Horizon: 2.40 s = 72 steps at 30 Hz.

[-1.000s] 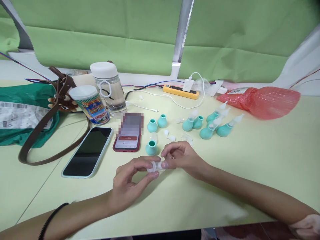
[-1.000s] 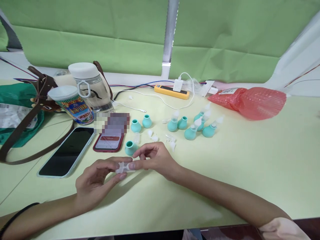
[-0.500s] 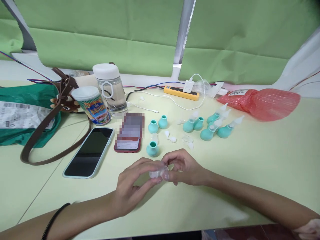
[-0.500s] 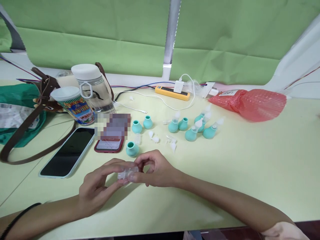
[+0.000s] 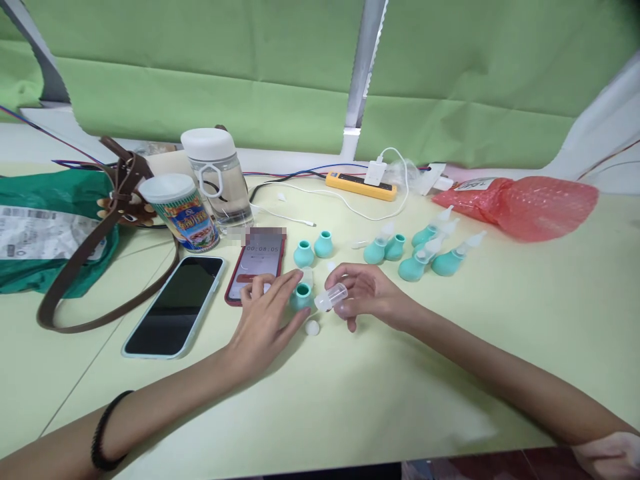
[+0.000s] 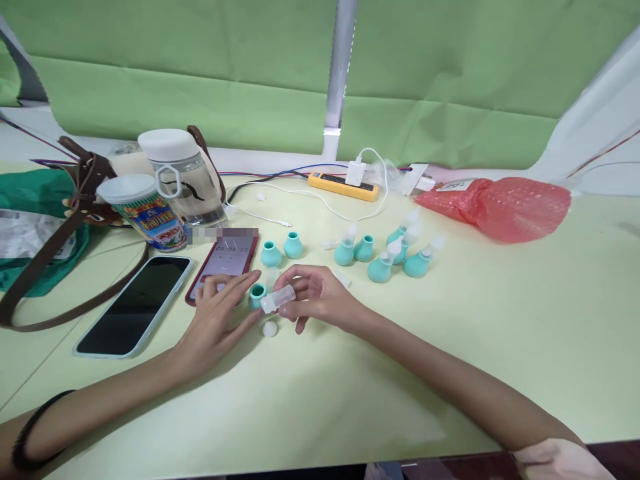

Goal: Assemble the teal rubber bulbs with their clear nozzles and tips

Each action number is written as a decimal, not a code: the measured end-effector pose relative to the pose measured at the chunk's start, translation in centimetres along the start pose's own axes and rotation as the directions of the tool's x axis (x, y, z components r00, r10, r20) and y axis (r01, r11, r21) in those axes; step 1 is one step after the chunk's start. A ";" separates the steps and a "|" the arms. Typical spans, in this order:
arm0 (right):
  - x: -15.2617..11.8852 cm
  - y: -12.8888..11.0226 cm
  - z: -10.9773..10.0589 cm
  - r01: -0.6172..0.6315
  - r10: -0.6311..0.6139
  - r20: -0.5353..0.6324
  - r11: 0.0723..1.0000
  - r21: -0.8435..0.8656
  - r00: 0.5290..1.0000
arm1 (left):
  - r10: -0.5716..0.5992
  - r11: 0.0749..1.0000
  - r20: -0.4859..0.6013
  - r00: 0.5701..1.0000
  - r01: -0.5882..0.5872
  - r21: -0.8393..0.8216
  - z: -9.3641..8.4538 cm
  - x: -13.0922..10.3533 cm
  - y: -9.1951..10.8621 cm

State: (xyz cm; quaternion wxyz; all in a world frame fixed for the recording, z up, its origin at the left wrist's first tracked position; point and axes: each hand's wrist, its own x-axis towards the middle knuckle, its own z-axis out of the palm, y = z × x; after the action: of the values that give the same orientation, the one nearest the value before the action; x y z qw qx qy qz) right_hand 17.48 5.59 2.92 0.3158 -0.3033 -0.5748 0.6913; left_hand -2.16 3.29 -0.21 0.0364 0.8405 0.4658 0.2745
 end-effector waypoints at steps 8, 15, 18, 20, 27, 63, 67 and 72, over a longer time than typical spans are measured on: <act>-0.8 -0.3 1.1 0.192 -0.244 -0.251 0.958 -0.214 0.937 | 0.093 0.907 -0.277 0.956 -0.196 -0.372 -0.2 -0.2 -0.2; -2.7 -1.6 2.7 0.373 -0.458 -0.087 0.806 -0.459 0.885 | 0.262 0.778 -0.344 0.902 -0.408 -0.478 -1.9 -0.8 1.2; -3.0 -1.5 3.4 0.439 -0.531 0.000 0.700 -0.563 0.848 | 0.273 0.802 -0.347 0.897 -0.412 -0.433 -2.5 -1.1 1.7; -3.0 -1.3 3.6 0.465 -0.571 0.040 0.625 -0.628 0.820 | 0.257 0.810 -0.348 0.902 -0.397 -0.431 -2.6 -1.2 1.8; -2.8 -0.9 3.0 0.525 -0.599 0.283 0.277 -0.805 0.749 | 0.187 0.832 -0.358 0.915 -0.341 -0.437 -1.5 -1.3 1.6; -1.8 -0.1 2.8 0.326 -0.383 -0.027 0.820 -0.470 0.923 | -0.030 0.855 -0.352 0.936 -0.158 -0.493 -1.9 -1.1 1.6; -1.1 0.3 1.9 0.227 -0.310 0.029 0.623 -0.749 0.950 | -0.193 0.853 -0.358 0.913 -0.024 -0.522 -1.9 -1.0 0.9; -0.5 2.0 1.8 0.270 -0.199 0.211 0.343 -0.900 0.957 | -0.150 0.869 -0.329 0.932 -0.035 -0.494 -1.8 -0.9 1.2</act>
State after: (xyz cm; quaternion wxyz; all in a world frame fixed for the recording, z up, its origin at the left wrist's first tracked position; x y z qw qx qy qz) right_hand 16.16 3.84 1.27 0.1710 -0.3193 -0.9078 0.2113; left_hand -2.48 1.60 1.30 0.1721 0.7249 0.4045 0.5304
